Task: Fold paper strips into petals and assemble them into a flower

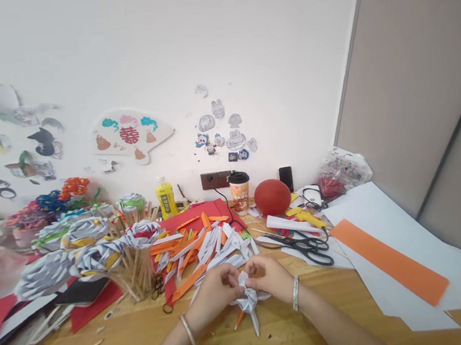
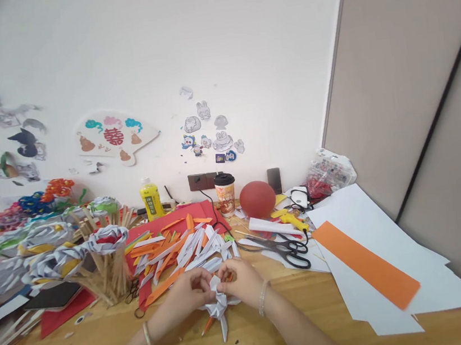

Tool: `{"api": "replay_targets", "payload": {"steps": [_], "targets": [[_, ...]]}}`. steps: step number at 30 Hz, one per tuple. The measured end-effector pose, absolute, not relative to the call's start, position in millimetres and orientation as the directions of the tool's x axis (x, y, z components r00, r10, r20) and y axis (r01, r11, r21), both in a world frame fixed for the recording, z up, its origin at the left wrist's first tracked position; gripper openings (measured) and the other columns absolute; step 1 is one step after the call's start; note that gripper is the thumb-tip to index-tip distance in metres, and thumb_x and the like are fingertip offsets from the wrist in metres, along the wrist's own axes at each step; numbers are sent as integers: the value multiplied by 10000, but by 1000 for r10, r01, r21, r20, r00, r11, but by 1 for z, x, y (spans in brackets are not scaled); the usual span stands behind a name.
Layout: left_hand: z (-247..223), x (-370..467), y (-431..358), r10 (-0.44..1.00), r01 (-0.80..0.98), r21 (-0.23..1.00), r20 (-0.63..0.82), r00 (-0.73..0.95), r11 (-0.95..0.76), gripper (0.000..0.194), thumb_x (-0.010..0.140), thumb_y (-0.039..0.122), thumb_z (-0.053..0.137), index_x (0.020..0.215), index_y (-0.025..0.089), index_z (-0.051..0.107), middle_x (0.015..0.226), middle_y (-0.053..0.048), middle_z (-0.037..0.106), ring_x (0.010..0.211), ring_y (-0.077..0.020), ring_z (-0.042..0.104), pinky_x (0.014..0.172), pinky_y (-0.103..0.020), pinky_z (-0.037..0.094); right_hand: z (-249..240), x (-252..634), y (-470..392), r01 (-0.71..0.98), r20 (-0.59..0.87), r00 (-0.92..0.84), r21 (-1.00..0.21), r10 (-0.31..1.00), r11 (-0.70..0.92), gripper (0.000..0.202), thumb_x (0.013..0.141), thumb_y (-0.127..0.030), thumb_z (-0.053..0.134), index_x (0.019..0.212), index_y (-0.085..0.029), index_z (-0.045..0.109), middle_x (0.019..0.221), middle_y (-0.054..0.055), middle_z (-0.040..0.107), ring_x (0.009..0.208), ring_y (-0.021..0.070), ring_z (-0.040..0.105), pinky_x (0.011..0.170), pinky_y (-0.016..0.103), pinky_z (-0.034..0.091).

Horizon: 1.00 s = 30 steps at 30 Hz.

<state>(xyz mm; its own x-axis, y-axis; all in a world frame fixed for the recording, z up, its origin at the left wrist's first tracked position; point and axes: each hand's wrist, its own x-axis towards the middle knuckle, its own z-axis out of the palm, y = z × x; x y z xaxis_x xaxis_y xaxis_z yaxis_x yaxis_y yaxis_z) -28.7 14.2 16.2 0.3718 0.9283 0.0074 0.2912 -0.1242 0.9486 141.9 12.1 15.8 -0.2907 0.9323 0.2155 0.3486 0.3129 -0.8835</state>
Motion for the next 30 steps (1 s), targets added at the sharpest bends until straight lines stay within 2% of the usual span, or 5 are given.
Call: {"api": "replay_targets", "payload": {"steps": [9,15,22,25,30], "targets": [[21,-27,11,937,316,931,64,345,-180,121,528,141,595,632,156,535,551,56,535,520,-104,510,496,-198,365,25,140,9,516,276,-372,-732,886,445,145,645,-92,679,753,-187,665,754,1,585,837,173,525,740,263,382],[21,-27,11,949,461,860,79,304,-219,94,533,124,559,608,163,519,492,78,481,464,-85,441,439,-183,289,18,137,10,520,340,-385,-688,858,506,133,630,-60,633,658,-189,649,643,-22,561,737,146,522,678,232,374],[40,-37,10,890,195,980,-131,436,48,391,641,557,603,733,179,560,695,0,603,680,-166,568,580,-251,426,16,135,12,394,264,-260,-849,929,352,106,654,-90,601,678,-178,656,704,-4,625,706,148,568,665,247,426],[36,-38,11,845,140,975,-218,488,171,440,621,593,637,750,179,564,700,6,601,683,-165,567,579,-246,416,17,136,12,372,253,-262,-864,931,339,120,657,-109,621,728,-182,685,740,5,641,736,158,578,707,264,439],[17,-35,19,897,64,996,-82,435,60,502,554,604,700,689,154,520,593,43,525,555,-113,488,544,-227,356,19,134,8,375,319,-275,-833,907,406,114,686,-123,630,728,-194,710,756,22,653,765,171,587,739,284,437]]}}
